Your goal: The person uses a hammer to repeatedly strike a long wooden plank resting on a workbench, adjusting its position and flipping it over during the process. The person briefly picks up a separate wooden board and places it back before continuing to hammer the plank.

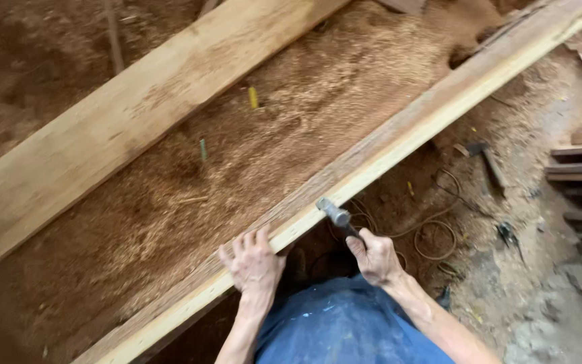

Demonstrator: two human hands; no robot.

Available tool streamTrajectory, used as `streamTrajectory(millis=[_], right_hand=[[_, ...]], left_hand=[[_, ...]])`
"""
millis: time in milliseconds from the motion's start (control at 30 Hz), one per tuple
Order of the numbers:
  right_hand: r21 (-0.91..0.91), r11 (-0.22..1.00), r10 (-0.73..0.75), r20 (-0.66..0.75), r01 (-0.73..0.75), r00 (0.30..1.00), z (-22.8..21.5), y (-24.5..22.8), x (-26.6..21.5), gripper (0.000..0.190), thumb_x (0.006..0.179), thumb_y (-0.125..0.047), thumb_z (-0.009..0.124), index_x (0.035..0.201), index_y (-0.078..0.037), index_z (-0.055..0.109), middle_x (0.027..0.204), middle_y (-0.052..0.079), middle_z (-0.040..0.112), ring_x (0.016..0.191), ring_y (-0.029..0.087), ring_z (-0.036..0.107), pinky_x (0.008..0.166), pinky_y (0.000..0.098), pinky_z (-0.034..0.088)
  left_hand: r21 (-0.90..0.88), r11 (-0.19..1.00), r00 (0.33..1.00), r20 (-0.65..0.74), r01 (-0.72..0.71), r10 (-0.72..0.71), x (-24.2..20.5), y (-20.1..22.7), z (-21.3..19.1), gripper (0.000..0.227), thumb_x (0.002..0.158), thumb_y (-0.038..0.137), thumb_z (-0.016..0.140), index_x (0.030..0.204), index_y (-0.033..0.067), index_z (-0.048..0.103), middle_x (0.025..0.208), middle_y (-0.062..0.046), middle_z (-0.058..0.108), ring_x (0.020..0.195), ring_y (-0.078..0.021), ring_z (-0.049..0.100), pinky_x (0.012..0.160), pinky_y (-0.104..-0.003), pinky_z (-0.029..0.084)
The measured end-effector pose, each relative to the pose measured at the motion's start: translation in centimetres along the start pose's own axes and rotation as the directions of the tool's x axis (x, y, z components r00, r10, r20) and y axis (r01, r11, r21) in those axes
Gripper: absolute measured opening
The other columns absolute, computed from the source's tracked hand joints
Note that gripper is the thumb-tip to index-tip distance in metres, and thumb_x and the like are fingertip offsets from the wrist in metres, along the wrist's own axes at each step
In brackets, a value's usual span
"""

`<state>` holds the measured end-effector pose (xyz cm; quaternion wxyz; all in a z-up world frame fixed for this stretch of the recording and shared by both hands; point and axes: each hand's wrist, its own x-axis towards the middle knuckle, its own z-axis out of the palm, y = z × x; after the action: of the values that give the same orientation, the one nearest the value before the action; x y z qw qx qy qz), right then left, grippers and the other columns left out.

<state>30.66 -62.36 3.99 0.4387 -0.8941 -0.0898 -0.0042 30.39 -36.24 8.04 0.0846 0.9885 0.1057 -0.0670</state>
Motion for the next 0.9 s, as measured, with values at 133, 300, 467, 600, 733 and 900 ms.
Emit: streamTrajectory(millis=[133, 300, 467, 600, 733, 900], right_hand=[[0.071, 0.997, 0.039, -0.148, -0.029, 0.988, -6.0, 1.3, 2.4, 0.042, 0.102, -0.039, 0.052, 0.093, 0.001, 0.062, 0.049, 0.008, 0.05, 0.04, 0.017, 0.05, 0.04, 0.0343, 0.038], [0.265, 0.96, -0.024, -0.249, 0.092, 0.968, -14.1, 6.1, 6.5, 0.053, 0.11, -0.043, 0.049, 0.081, 0.0, 0.059, 0.059, 0.001, 0.054, 0.05, 0.011, 0.05, 0.045, 0.0297, 0.038], [0.086, 0.955, -0.272, -0.129, 0.284, 0.954, -16.9, 11.9, 8.9, 0.054, 0.111, -0.045, 0.045, 0.093, 0.002, 0.063, 0.059, 0.001, 0.056, 0.048, 0.011, 0.054, 0.043, 0.029, 0.041], [-0.035, 0.993, -0.103, 0.22, 0.114, 0.97, -18.3, 14.8, 11.2, 0.05, 0.105, -0.043, 0.056, 0.083, 0.001, 0.062, 0.052, 0.005, 0.05, 0.041, 0.016, 0.052, 0.04, 0.0335, 0.04], [0.032, 0.99, -0.141, 0.224, 0.137, 0.964, -22.6, 16.2, 13.3, 0.048, 0.103, -0.041, 0.049, 0.08, -0.001, 0.06, 0.048, 0.006, 0.052, 0.037, 0.019, 0.052, 0.039, 0.0359, 0.037], [0.083, 0.891, -0.452, 0.064, 0.447, 0.89, -24.5, 16.8, 14.8, 0.049, 0.112, -0.039, 0.05, 0.088, 0.003, 0.059, 0.054, 0.009, 0.05, 0.045, 0.018, 0.053, 0.043, 0.0357, 0.038]], left_hand=[[0.005, 1.0, 0.999, -0.044, -0.028, 0.029, 1.3, 2.7, 0.5, 0.084, 0.052, 0.047, 0.095, 0.128, 0.0264, 0.064, 0.116, 0.0, 0.069, 0.121, -0.0237, 0.057, 0.109, -0.065, 0.027], [0.009, 0.996, 0.99, -0.107, -0.091, 0.091, 4.5, 11.0, 1.3, 0.083, 0.055, 0.046, 0.095, 0.127, 0.0218, 0.063, 0.115, -0.002, 0.069, 0.118, -0.0238, 0.059, 0.111, -0.06, 0.033], [-0.025, 0.995, 0.979, -0.182, -0.099, 0.093, 7.9, 20.7, 2.4, 0.082, 0.052, 0.042, 0.096, 0.124, 0.0181, 0.064, 0.112, -0.006, 0.071, 0.115, -0.0273, 0.061, 0.109, -0.06, 0.034], [-0.029, 0.998, 0.973, -0.225, -0.063, 0.054, 9.8, 24.1, 2.8, 0.07, 0.053, 0.035, 0.096, 0.116, 0.0172, 0.069, 0.108, -0.007, 0.073, 0.108, -0.0269, 0.066, 0.103, -0.055, 0.04], [-0.055, 0.997, 0.961, -0.274, -0.061, 0.044, 9.5, 23.8, 2.8, 0.063, 0.053, 0.03, 0.095, 0.111, 0.0193, 0.073, 0.106, -0.005, 0.074, 0.102, -0.0262, 0.068, 0.093, -0.044, 0.048], [-0.075, 0.996, 0.934, -0.356, -0.056, 0.026, 9.2, 23.6, 3.6, 0.057, 0.054, 0.031, 0.095, 0.106, 0.0189, 0.074, 0.103, -0.004, 0.074, 0.099, -0.0268, 0.068, 0.089, -0.045, 0.049]])
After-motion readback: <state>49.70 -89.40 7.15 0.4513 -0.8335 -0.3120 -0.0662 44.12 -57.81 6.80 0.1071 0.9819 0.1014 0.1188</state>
